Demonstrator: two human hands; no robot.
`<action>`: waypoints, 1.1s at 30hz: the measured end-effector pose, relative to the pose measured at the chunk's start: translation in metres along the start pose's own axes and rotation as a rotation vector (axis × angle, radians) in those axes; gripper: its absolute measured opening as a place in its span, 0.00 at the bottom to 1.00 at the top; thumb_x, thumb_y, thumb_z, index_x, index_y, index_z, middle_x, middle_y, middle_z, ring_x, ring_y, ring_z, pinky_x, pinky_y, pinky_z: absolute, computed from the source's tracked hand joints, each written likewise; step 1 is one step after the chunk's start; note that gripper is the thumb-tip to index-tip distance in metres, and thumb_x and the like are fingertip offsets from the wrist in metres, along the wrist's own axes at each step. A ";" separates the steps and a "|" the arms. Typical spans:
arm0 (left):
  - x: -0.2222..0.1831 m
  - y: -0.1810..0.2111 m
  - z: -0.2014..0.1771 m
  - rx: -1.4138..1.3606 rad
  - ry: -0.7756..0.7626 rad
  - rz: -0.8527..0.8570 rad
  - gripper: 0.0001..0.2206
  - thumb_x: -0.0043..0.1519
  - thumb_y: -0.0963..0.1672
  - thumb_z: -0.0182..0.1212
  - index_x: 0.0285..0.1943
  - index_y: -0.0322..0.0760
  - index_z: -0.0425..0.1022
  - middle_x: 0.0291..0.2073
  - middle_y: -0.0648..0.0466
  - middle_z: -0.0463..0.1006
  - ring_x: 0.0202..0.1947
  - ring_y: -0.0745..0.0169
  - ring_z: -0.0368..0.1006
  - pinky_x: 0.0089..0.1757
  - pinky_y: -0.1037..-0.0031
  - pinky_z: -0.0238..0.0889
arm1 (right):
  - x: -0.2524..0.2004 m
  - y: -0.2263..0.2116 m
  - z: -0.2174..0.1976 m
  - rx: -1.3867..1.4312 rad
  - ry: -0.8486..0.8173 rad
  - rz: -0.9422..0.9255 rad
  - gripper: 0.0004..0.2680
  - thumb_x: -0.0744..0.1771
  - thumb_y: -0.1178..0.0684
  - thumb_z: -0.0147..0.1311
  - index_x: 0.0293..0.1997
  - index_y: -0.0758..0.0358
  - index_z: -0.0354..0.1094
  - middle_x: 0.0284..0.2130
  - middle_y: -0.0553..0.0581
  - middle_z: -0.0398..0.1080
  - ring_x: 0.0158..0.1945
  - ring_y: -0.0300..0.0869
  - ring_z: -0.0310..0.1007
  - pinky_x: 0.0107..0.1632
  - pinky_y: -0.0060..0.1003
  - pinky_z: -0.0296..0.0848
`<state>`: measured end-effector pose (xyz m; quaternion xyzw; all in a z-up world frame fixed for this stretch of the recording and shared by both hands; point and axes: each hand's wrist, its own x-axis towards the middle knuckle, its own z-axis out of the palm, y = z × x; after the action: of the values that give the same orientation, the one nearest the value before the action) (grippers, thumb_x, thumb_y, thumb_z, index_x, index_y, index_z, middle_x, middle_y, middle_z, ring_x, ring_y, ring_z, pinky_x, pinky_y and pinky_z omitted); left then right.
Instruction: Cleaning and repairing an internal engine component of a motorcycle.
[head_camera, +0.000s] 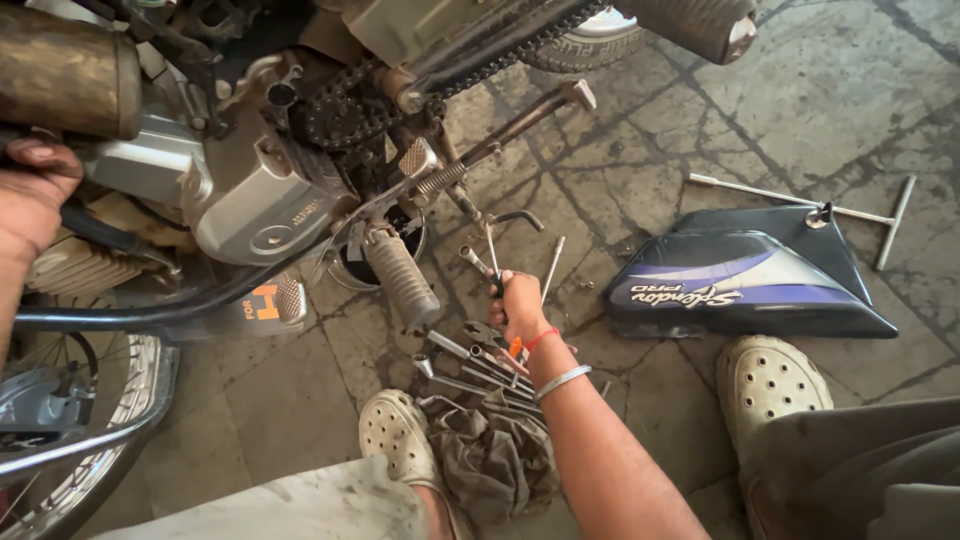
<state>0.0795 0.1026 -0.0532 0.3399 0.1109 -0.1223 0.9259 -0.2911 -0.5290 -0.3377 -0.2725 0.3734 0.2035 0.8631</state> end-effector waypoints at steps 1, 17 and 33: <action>0.002 0.000 -0.002 -0.006 -0.062 -0.045 0.21 0.78 0.48 0.42 0.28 0.40 0.59 0.22 0.56 0.63 0.26 0.63 0.59 0.39 0.73 0.58 | 0.005 0.004 -0.005 0.014 -0.021 0.025 0.09 0.71 0.52 0.38 0.44 0.58 0.69 0.23 0.49 0.63 0.19 0.35 0.52 0.20 0.31 0.51; -0.051 -0.052 0.082 0.333 0.118 0.140 0.21 0.79 0.52 0.38 0.60 0.34 0.74 0.36 0.52 0.75 0.25 0.69 0.57 0.36 0.81 0.53 | -0.016 -0.008 0.016 -1.189 0.342 -1.071 0.12 0.66 0.57 0.52 0.53 0.65 0.71 0.36 0.71 0.73 0.42 0.64 0.75 0.46 0.55 0.72; -0.021 -0.023 0.041 0.191 0.020 0.004 0.19 0.78 0.51 0.43 0.59 0.34 0.76 0.29 0.54 0.69 0.24 0.67 0.58 0.37 0.77 0.57 | -0.040 -0.001 0.022 -1.571 0.353 -0.834 0.19 0.65 0.60 0.48 0.65 0.75 0.60 0.41 0.77 0.69 0.36 0.63 0.77 0.37 0.52 0.76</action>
<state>0.0582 0.0617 -0.0303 0.4279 0.1075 -0.1272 0.8884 -0.3041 -0.5216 -0.2945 -0.9232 0.1247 0.0257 0.3626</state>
